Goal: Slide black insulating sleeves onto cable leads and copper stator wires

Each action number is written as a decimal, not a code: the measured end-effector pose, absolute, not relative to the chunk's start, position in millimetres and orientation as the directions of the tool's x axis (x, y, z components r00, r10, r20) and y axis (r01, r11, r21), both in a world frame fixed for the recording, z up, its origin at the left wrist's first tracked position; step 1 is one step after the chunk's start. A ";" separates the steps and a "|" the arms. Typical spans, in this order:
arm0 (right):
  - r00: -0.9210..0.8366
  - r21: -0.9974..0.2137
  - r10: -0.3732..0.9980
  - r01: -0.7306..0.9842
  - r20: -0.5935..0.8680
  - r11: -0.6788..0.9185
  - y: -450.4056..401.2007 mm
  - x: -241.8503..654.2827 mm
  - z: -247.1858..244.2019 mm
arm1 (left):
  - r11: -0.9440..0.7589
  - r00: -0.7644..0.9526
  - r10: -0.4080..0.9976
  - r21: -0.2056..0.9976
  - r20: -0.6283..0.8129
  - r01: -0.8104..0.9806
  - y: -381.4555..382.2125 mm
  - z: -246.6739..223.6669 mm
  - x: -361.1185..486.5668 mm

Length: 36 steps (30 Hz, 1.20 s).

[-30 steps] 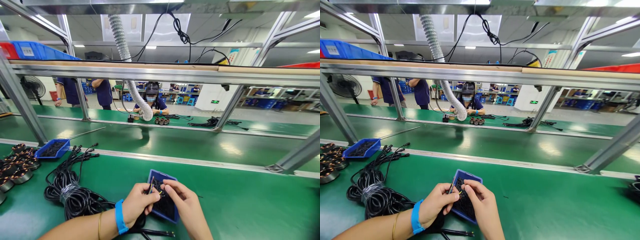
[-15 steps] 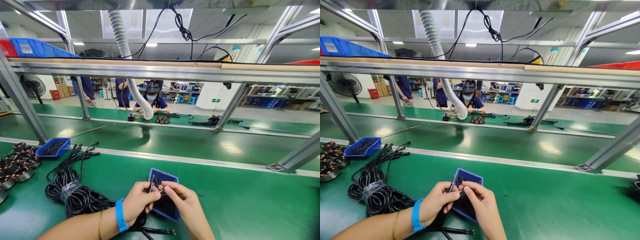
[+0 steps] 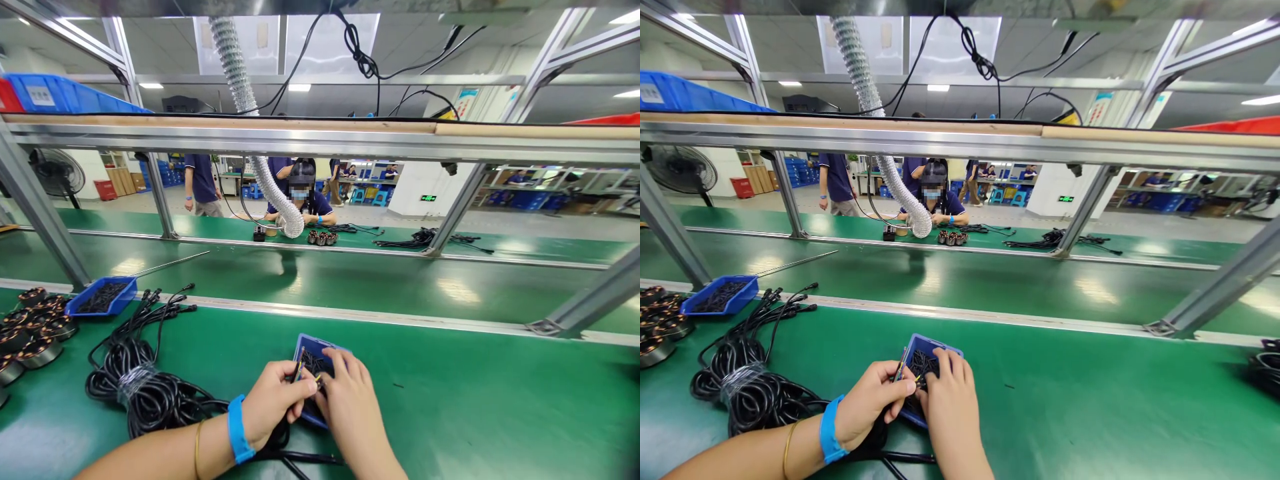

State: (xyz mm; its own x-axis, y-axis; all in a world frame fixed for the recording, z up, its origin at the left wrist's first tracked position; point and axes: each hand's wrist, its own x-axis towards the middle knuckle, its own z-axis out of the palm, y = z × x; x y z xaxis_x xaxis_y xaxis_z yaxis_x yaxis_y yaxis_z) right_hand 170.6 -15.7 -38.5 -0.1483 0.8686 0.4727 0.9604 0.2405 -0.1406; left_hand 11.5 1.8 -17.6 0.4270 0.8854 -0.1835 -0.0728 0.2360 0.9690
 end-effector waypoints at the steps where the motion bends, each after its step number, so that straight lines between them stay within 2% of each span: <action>1: -0.141 -0.134 0.882 0.966 0.449 0.222 -15.6 163.2 -40.3 | 0.231 0.431 0.885 0.970 -0.177 -0.075 2.0 -17.4 11.4; 13: -0.126 -0.174 0.909 0.962 0.398 0.210 -16.2 160.3 -44.0 | 0.213 0.436 0.885 0.975 -0.162 -0.069 1.3 -14.6 10.1; 16: -0.100 -0.276 0.882 0.928 0.460 0.249 -15.5 167.0 -42.9 | 0.219 0.433 0.886 0.973 -0.165 -0.077 1.1 -15.7 10.3; 20: -0.045 -0.527 0.808 0.737 0.587 0.423 -15.8 177.9 -37.2 | 0.240 0.435 0.880 0.969 -0.192 -0.060 1.5 -16.0 10.8; 22: -0.035 -0.621 0.814 0.627 0.580 0.470 -18.7 179.5 -31.7 | 0.253 0.430 0.879 0.966 -0.208 -0.049 1.7 -15.5 10.8; 25: -0.021 -0.719 0.862 0.542 0.507 0.436 -24.9 177.1 -23.0 | 0.259 0.427 0.878 0.965 -0.214 -0.048 1.7 -15.0 10.7; 31: 0.103 -0.788 0.866 0.478 0.489 0.388 -29.5 173.7 -15.0 | 0.265 0.431 0.876 0.963 -0.218 -0.050 1.2 -15.8 10.5; 36: 0.042 -0.770 0.866 0.481 0.498 0.420 -27.6 176.6 -16.1 | 0.266 0.424 0.878 0.963 -0.222 -0.048 0.6 -13.7 10.3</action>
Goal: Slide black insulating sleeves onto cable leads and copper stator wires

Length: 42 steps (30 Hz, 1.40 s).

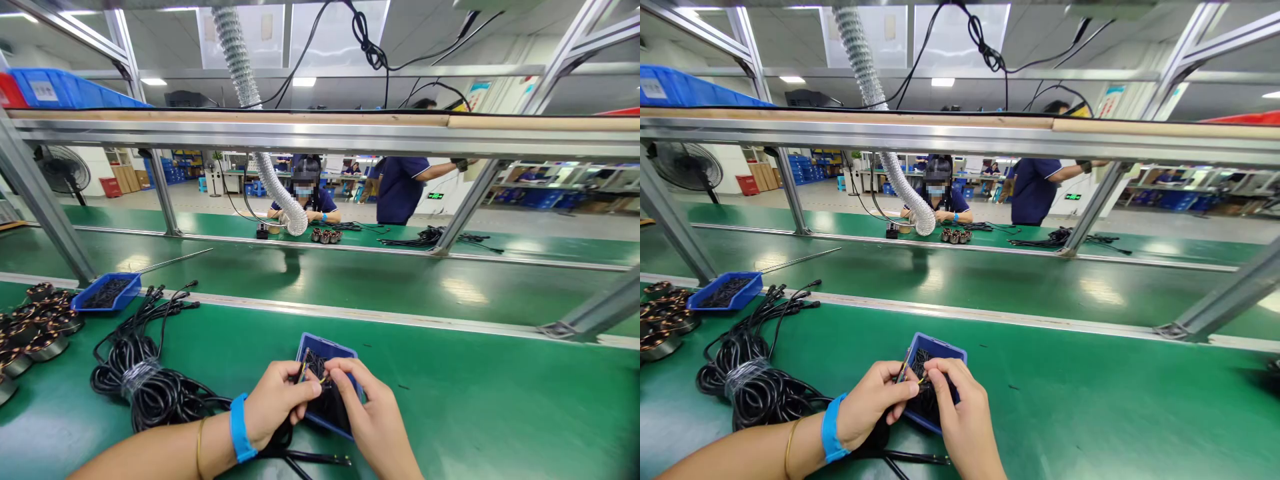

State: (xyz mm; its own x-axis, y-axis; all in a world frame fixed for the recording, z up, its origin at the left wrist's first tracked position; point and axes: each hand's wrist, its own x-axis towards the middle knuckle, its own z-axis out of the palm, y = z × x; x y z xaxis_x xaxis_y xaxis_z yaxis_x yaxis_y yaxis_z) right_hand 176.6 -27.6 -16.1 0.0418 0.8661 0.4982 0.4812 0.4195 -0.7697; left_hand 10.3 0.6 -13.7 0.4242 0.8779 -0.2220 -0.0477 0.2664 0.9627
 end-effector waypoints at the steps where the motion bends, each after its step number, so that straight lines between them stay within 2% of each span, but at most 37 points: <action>1: 0.037 -0.763 0.860 0.482 0.510 0.431 -27.2 176.7 -16.9 | 0.266 0.423 0.879 0.963 -0.221 -0.049 0.5 -13.3 10.2; 9: 0.005 -0.666 0.776 0.518 0.630 0.537 -23.1 174.9 -23.5 | 0.264 0.426 0.878 0.963 -0.217 -0.054 -0.2 -14.6 9.9; 14: -0.090 -0.776 0.871 0.416 0.483 0.474 -25.6 179.8 -11.8 | 0.252 0.432 0.880 0.965 -0.198 -0.071 0.2 -13.7 9.2; 19: -0.108 -0.827 0.935 0.440 0.337 0.349 -27.3 183.5 -8.3 | 0.235 0.423 0.895 0.957 -0.145 -0.169 -0.3 -15.0 10.6; 24: -0.149 -0.880 0.967 0.404 0.205 0.249 -25.8 181.2 -11.9 | 0.195 0.397 0.912 0.963 -0.108 -0.187 -2.4 -18.6 10.8; 30: -0.175 -0.845 0.953 0.442 0.249 0.302 -33.0 187.4 -1.2 | 0.198 0.447 0.889 0.962 -0.095 -0.190 -3.9 -16.2 7.7; 32: -0.280 -0.841 0.934 0.429 0.224 0.330 -38.2 198.0 7.2 | 0.148 0.412 0.909 0.972 -0.061 -0.182 -2.8 -13.5 5.4; 34: -0.451 -0.863 0.871 0.342 0.195 0.371 -41.8 209.9 14.6 | 0.095 0.351 0.936 0.979 -0.026 -0.181 -1.0 -10.7 3.3; 36: -0.493 -0.866 0.847 0.314 0.201 0.389 -40.4 215.7 16.9 | 0.089 0.311 0.950 0.977 -0.024 -0.196 0.8 -8.9 1.9; 38: -0.359 -0.777 0.910 0.504 0.209 0.377 -32.8 210.2 11.1 | 0.114 0.302 0.952 0.967 -0.041 -0.229 2.1 -8.9 1.7; 40: -0.239 -0.511 0.944 0.796 0.226 0.324 -21.1 195.1 -2.0 | 0.147 0.308 0.949 0.956 -0.065 -0.253 3.0 -10.6 2.6; 42: -0.240 -0.221 0.944 0.931 0.228 0.291 -9.4 177.5 -17.6 | 0.170 0.314 0.946 0.953 -0.085 -0.252 3.8 -13.2 3.8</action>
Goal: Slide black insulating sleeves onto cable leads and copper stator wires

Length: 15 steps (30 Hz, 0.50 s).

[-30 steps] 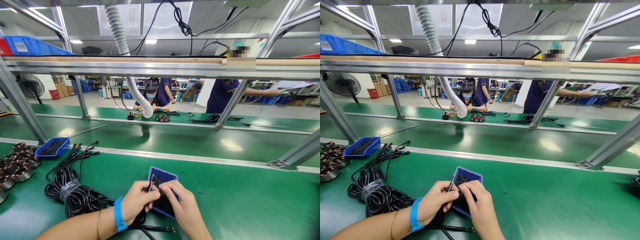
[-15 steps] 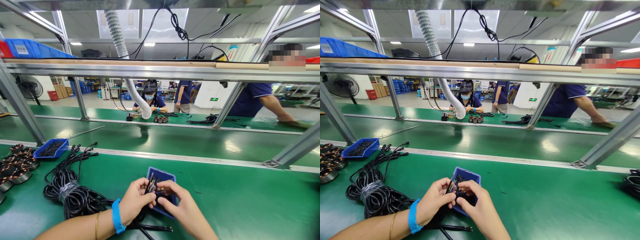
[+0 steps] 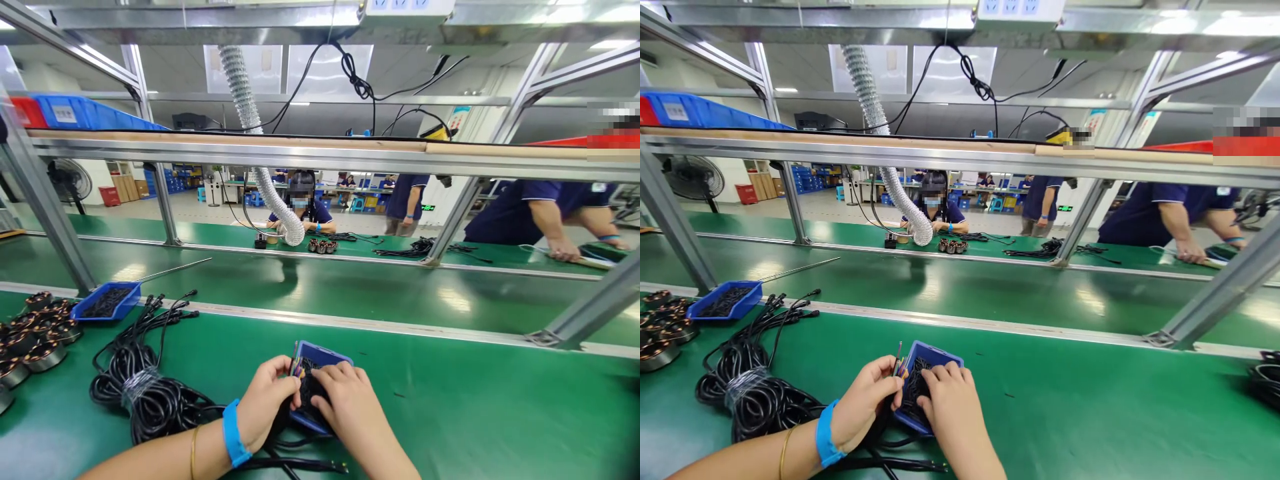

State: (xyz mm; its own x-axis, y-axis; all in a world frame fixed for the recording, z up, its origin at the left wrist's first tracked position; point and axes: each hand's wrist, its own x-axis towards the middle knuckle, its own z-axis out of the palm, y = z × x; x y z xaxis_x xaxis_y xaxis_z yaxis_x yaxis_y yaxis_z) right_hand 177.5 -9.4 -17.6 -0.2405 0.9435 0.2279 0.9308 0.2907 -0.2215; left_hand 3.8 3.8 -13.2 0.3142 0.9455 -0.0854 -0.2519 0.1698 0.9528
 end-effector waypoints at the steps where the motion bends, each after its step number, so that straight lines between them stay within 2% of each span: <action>1: -0.258 -0.137 0.940 0.946 0.224 0.292 -4.7 170.1 -24.6 | 0.176 0.317 0.944 0.954 -0.093 -0.243 4.3 -14.4 4.4; 3: -0.280 -0.081 0.932 0.949 0.231 0.305 1.0 160.8 -34.3 | 0.182 0.325 0.940 0.958 -0.104 -0.220 5.3 -16.1 5.2; 10: -0.290 -0.073 0.901 0.941 0.322 0.329 -5.7 169.8 -32.2 | 0.185 0.340 0.934 0.963 -0.109 -0.199 6.2 -16.6 5.0; 12: -0.273 -0.137 0.878 0.927 0.394 0.350 -8.0 175.6 -32.2 | 0.174 0.333 0.938 0.960 -0.094 -0.218 6.0 -16.0 4.8; 15: -0.158 -0.321 0.861 0.883 0.483 0.342 -9.6 182.8 -34.8 | 0.175 0.343 0.935 0.958 -0.089 -0.229 5.5 -14.7 4.7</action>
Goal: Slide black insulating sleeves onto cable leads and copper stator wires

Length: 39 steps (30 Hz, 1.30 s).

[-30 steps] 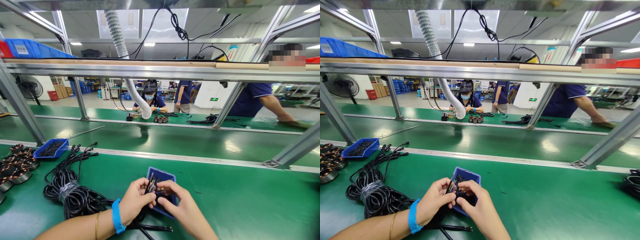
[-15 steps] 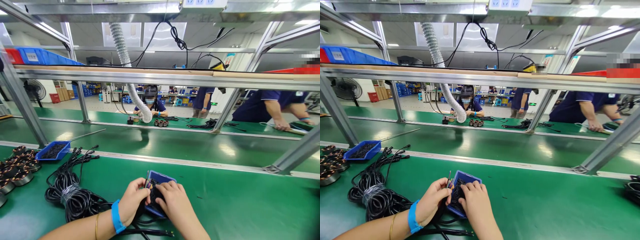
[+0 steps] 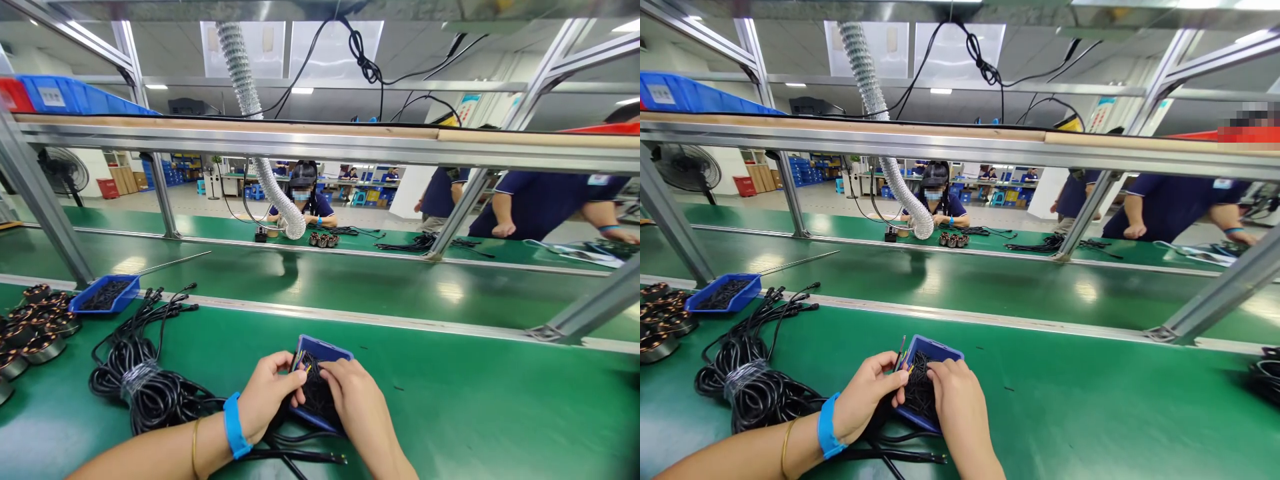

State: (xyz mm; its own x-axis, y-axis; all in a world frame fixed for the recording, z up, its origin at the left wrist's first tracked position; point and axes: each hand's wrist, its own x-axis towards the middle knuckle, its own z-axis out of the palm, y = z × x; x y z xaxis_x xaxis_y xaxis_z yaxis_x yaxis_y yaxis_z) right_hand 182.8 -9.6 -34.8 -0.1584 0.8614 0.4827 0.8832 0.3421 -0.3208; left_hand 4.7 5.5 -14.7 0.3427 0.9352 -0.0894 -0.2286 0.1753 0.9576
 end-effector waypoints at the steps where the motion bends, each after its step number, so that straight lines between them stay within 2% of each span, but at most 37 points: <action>1: -0.104 -0.388 0.870 0.865 0.483 0.319 -9.8 184.5 -35.6 | 0.177 0.347 0.933 0.959 -0.092 -0.223 5.3 -14.3 4.6; 3: -0.039 -0.479 0.877 0.825 0.479 0.299 -9.9 186.3 -36.6 | 0.179 0.353 0.931 0.961 -0.096 -0.209 5.0 -13.6 4.4; 4: -0.053 -0.482 0.870 0.815 0.490 0.321 -9.9 186.4 -36.8 | 0.177 0.354 0.930 0.963 -0.096 -0.205 4.7 -13.3 4.3; 5: -0.101 -0.448 0.852 0.815 0.513 0.367 -9.8 185.8 -37.0 | 0.176 0.357 0.929 0.964 -0.096 -0.199 4.4 -12.9 4.2; 8: -0.331 -0.222 0.748 0.817 0.575 0.532 -10.3 180.8 -36.5 | 0.188 0.390 0.914 0.968 -0.110 -0.168 3.8 -12.0 4.0; 10: -0.408 -0.154 0.707 0.797 0.578 0.585 -11.8 177.2 -35.2 | 0.206 0.407 0.904 0.968 -0.132 -0.142 3.9 -11.8 4.0; 11: -0.412 -0.178 0.708 0.781 0.574 0.599 -12.8 176.1 -34.2 | 0.212 0.409 0.902 0.968 -0.140 -0.134 4.2 -11.9 4.0; 15: -0.301 -0.421 0.774 0.701 0.557 0.575 -16.4 179.2 -30.4 | 0.198 0.384 0.915 0.969 -0.127 -0.151 5.3 -12.6 4.3; 17: -0.245 -0.460 0.777 0.688 0.581 0.561 -17.4 183.0 -29.5 | 0.197 0.375 0.919 0.967 -0.123 -0.165 5.1 -12.3 4.7; 23: -0.283 -0.324 0.695 0.728 0.661 0.604 -19.7 186.6 -24.4 | 0.192 0.357 0.926 0.968 -0.124 -0.161 2.7 -11.8 6.2; 27: -0.321 -0.253 0.688 0.763 0.651 0.595 -22.1 184.4 -19.9 | 0.187 0.352 0.927 0.974 -0.131 -0.129 2.2 -13.7 6.5; 34: -0.265 -0.291 0.694 0.766 0.669 0.573 -25.7 182.5 -20.5 | 0.189 0.350 0.927 0.973 -0.132 -0.134 2.6 -12.3 6.2; 39: -0.365 -0.230 0.711 0.772 0.601 0.592 -23.9 187.1 -24.2 | 0.193 0.342 0.930 0.972 -0.137 -0.136 2.9 -12.2 6.7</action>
